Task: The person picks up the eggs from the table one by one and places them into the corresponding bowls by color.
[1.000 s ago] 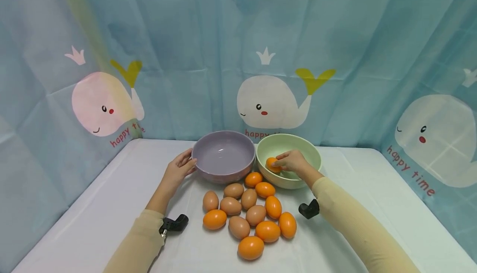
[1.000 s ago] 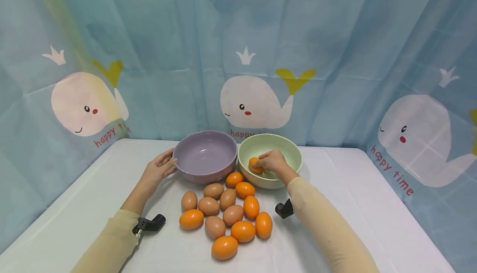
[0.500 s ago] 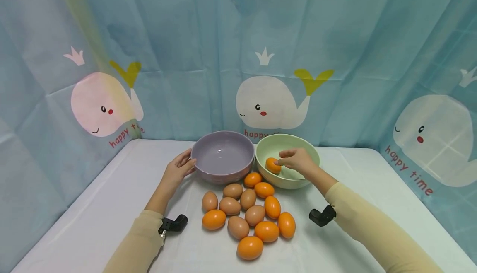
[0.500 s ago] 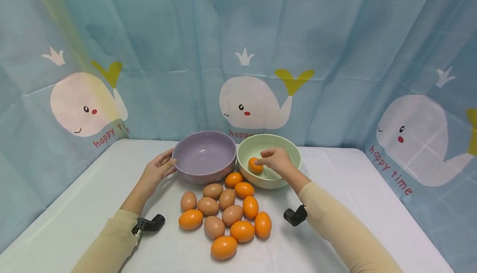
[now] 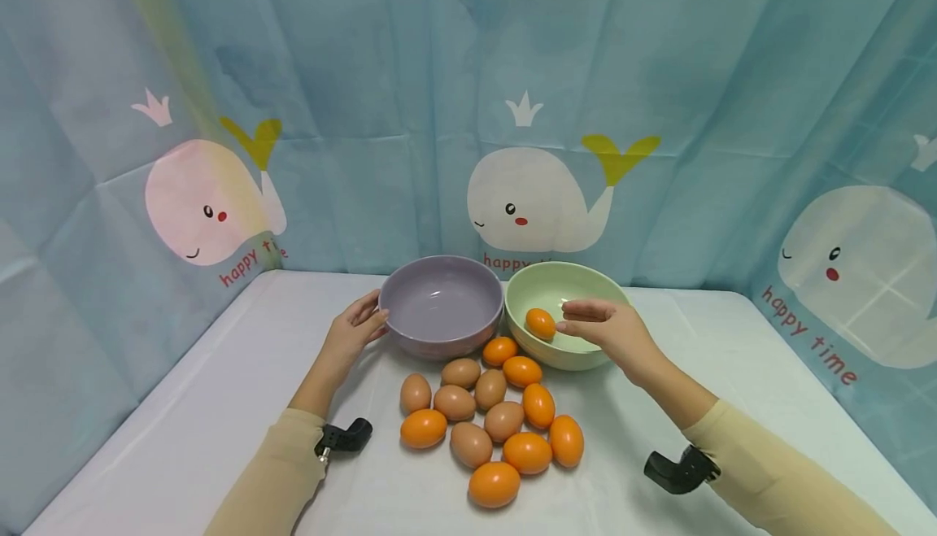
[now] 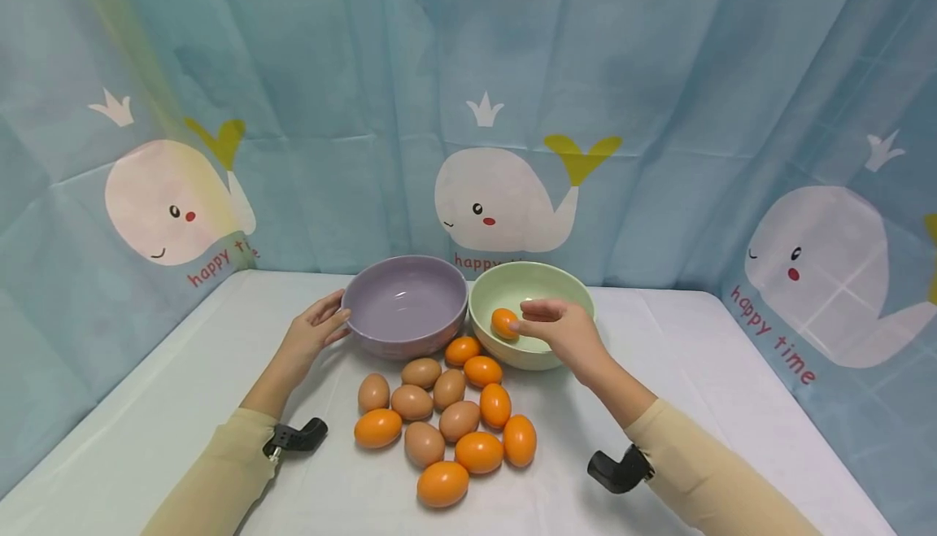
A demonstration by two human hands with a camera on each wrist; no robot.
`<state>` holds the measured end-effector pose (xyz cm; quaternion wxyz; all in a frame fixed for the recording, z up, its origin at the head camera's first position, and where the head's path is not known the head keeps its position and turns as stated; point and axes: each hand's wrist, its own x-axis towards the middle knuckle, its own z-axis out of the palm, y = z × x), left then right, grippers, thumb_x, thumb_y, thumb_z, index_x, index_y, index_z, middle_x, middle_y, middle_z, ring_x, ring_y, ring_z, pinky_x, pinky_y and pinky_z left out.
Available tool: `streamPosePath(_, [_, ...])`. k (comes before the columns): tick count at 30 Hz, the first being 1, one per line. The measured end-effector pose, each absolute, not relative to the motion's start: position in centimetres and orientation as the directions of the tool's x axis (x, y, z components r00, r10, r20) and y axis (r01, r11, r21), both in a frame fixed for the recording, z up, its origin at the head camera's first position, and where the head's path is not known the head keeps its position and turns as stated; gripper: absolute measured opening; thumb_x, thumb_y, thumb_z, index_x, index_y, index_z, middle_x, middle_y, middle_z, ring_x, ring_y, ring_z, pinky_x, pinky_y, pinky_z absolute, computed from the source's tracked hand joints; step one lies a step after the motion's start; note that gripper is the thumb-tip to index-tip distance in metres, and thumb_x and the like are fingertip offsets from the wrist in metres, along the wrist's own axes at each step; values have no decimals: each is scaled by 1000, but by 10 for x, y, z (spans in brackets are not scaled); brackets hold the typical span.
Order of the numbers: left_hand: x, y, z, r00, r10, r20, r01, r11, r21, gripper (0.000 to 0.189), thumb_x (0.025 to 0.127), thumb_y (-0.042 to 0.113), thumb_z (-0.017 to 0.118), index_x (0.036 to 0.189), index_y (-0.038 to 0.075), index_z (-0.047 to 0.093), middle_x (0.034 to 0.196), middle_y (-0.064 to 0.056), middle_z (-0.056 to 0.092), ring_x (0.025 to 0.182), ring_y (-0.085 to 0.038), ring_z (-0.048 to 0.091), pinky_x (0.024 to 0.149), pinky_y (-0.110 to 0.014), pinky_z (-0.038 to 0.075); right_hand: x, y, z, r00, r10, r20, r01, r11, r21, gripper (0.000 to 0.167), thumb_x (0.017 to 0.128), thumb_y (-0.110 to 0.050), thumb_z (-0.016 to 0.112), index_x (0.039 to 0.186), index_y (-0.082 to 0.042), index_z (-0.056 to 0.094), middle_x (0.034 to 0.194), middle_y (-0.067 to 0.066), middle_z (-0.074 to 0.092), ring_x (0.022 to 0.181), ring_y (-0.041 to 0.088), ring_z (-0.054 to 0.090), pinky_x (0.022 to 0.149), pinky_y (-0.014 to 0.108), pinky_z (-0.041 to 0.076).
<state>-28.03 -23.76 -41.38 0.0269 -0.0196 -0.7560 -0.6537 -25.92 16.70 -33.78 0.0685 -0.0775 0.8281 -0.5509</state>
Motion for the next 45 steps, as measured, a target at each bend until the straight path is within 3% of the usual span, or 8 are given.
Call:
streamPosePath(5, [-280, -238, -414, -998, -7, 63, 62, 145, 988, 64, 102, 22, 57, 157, 8, 27, 163, -12, 29, 150, -28, 32, 102, -24, 53, -243, 172, -336, -981, -193, -15, -61, 378, -924, 53, 88, -31, 76, 132, -5, 63, 133, 11, 66, 119, 17, 63, 99, 23, 56])
streamPosePath(12, [-280, -239, -414, -998, 0, 66, 65, 147, 987, 65, 102, 23, 58, 157, 9, 27, 163, -11, 29, 150, -28, 32, 103, -25, 52, -227, 176, -339, -981, -192, -37, -42, 394, -918, 54, 88, -36, 76, 132, -8, 63, 131, 7, 68, 123, 20, 61, 105, 30, 54])
streamPosePath(22, [-279, -239, -415, -998, 4, 68, 68, 146, 987, 64, 102, 22, 57, 157, 8, 27, 163, -12, 29, 150, -28, 32, 105, -28, 51, -211, 185, -356, -977, -182, -107, 36, 358, -933, 56, 87, -31, 78, 134, -6, 61, 132, 9, 67, 106, 0, 66, 97, 20, 56])
streamPosePath(40, [-281, -238, -415, -998, 1, 63, 63, 148, 987, 65, 102, 24, 58, 157, 8, 27, 163, -12, 29, 151, -28, 30, 107, -32, 49, -190, 187, -380, -969, -153, -193, 127, 360, -924, 61, 85, -29, 79, 136, -3, 57, 132, 14, 66, 122, 23, 64, 108, 42, 52])
streamPosePath(45, [-281, -238, -414, -998, -3, 64, 63, 151, 986, 66, 102, 25, 58, 157, 8, 28, 163, -12, 29, 150, -28, 31, 106, -30, 50, -187, 187, -388, -963, -146, -226, 160, 367, -916, 59, 86, -29, 78, 135, -3, 58, 131, 14, 67, 120, 23, 65, 106, 44, 53])
